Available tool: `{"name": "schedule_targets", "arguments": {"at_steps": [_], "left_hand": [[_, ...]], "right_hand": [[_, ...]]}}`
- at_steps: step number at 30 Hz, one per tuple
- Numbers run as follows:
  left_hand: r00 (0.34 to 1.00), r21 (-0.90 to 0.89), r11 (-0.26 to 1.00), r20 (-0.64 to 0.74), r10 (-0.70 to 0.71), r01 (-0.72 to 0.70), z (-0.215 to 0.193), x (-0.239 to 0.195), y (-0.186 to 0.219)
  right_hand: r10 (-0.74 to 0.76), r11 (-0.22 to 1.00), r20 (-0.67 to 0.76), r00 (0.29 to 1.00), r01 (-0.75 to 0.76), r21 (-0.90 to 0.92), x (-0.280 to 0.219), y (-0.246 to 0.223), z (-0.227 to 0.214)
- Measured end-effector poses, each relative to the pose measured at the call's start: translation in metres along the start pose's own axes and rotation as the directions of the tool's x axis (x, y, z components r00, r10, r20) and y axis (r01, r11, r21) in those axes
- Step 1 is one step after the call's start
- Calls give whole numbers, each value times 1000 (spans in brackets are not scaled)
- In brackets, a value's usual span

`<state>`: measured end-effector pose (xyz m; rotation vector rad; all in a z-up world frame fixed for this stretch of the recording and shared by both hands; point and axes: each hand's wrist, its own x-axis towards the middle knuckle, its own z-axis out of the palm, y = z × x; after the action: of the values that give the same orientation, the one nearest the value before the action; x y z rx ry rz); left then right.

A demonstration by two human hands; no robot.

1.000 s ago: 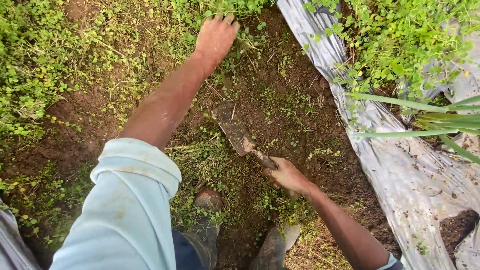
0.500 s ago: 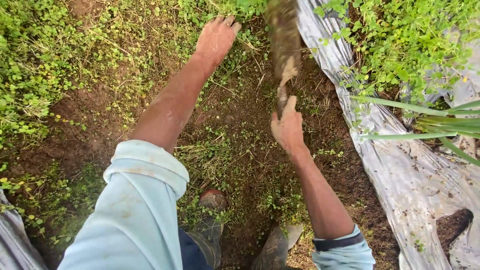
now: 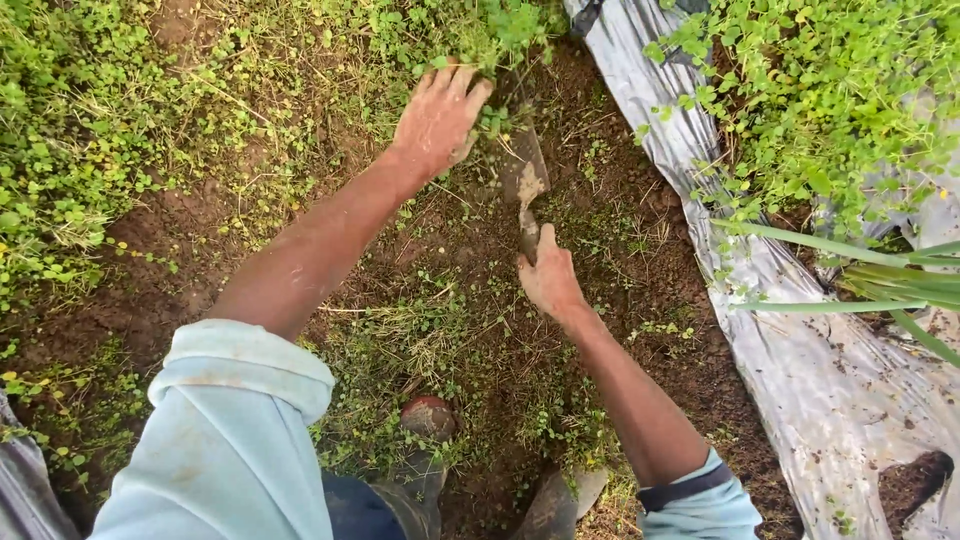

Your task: Clearing weeds from the soil between crop rows using a hand tool and manual pulling.

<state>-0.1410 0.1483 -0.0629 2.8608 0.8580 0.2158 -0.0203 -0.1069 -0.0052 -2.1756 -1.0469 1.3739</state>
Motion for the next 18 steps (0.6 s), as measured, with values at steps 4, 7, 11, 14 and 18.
{"name": "schedule_targets", "arguments": {"at_steps": [4, 7, 11, 14, 18], "left_hand": [[984, -43, 985, -73, 165, -169, -27, 33, 34], [975, -13, 976, 43, 219, -219, -41, 60, 36], [945, 129, 946, 102, -310, 296, 24, 96, -8], [909, 116, 919, 146, -390, 376, 29, 99, -22], [920, 68, 924, 93, -381, 376, 29, 103, -31]], "right_hand": [[32, 999, -128, 991, -28, 34, -27, 24, 11], [9, 998, -266, 964, -23, -50, -47, 26, -4], [-202, 978, -498, 843, 145, -152, -55, -34, -53], [-356, 933, -589, 725, 306, -187, -28, -86, -76], [-589, 783, -607, 533, 562, -266, 54, -104, -65]]}}
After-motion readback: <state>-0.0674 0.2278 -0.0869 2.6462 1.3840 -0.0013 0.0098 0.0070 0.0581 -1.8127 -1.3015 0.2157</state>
